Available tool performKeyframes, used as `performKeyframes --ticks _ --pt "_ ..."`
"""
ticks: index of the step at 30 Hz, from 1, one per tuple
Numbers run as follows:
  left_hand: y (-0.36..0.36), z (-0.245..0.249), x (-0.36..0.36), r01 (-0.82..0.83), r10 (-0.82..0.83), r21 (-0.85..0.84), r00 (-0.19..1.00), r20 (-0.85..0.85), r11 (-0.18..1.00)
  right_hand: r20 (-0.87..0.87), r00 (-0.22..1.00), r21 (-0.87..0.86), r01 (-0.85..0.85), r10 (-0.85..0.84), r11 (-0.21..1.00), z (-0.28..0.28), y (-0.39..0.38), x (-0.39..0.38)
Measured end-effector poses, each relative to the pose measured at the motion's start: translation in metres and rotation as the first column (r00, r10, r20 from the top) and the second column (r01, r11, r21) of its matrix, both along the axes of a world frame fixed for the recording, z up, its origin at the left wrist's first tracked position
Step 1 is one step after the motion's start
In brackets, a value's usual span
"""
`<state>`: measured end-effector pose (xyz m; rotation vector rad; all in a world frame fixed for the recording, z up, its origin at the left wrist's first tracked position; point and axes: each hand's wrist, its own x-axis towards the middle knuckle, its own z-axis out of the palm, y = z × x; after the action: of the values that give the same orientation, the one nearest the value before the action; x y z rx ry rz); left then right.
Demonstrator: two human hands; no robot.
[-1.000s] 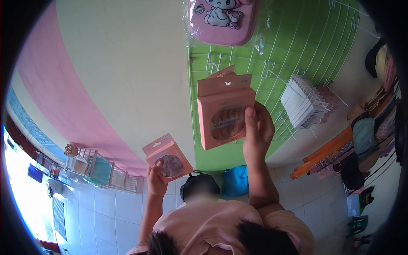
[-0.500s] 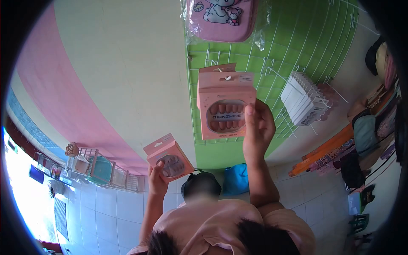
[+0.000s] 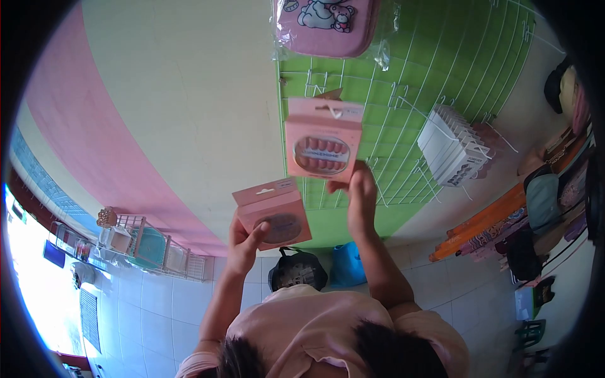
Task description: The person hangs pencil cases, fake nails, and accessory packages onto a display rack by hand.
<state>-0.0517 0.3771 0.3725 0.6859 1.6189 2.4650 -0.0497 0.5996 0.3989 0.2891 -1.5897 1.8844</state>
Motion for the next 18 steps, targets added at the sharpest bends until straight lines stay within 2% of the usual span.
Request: performKeyframes --ticks 2,5,8,11,14,15,17,18 --pt "0.009 0.01 0.002 0.041 -0.041 -0.01 0.999 -0.024 0.999 -0.028 0.988 0.248 -0.137 0.149 0.959 -0.003 -0.009 0.012" --pt "0.021 0.016 0.005 0.078 -0.079 -0.016 0.994 -0.069 0.997 -0.026 0.996 0.394 -0.066 0.083 0.917 0.01 -0.019 0.03" --pt "0.025 0.022 0.009 0.091 -0.092 -0.018 0.99 -0.105 0.996 0.047 0.995 0.432 -0.103 0.092 0.896 0.018 -0.013 0.042" --pt "0.033 0.03 0.008 0.091 -0.059 0.093 0.953 -0.298 0.991 0.188 0.975 0.242 -0.161 0.117 0.957 0.029 -0.005 0.054" --pt "0.029 0.029 -0.007 0.196 -0.123 0.288 0.959 -0.254 0.937 0.047 0.994 0.313 -0.106 0.096 0.944 0.029 0.002 0.058" --pt "0.029 0.033 -0.013 0.163 -0.076 0.239 0.939 -0.334 0.957 0.012 0.995 0.279 -0.1 0.101 0.955 0.03 0.003 0.059" --pt "0.03 0.03 -0.018 -0.007 0.038 0.151 0.978 -0.206 0.989 -0.058 0.993 0.208 -0.09 0.104 0.974 0.033 0.004 0.062" --pt "0.031 0.028 -0.02 -0.086 0.099 0.095 0.985 -0.142 0.992 -0.095 0.995 0.204 -0.016 0.036 0.979 0.037 0.003 0.062"
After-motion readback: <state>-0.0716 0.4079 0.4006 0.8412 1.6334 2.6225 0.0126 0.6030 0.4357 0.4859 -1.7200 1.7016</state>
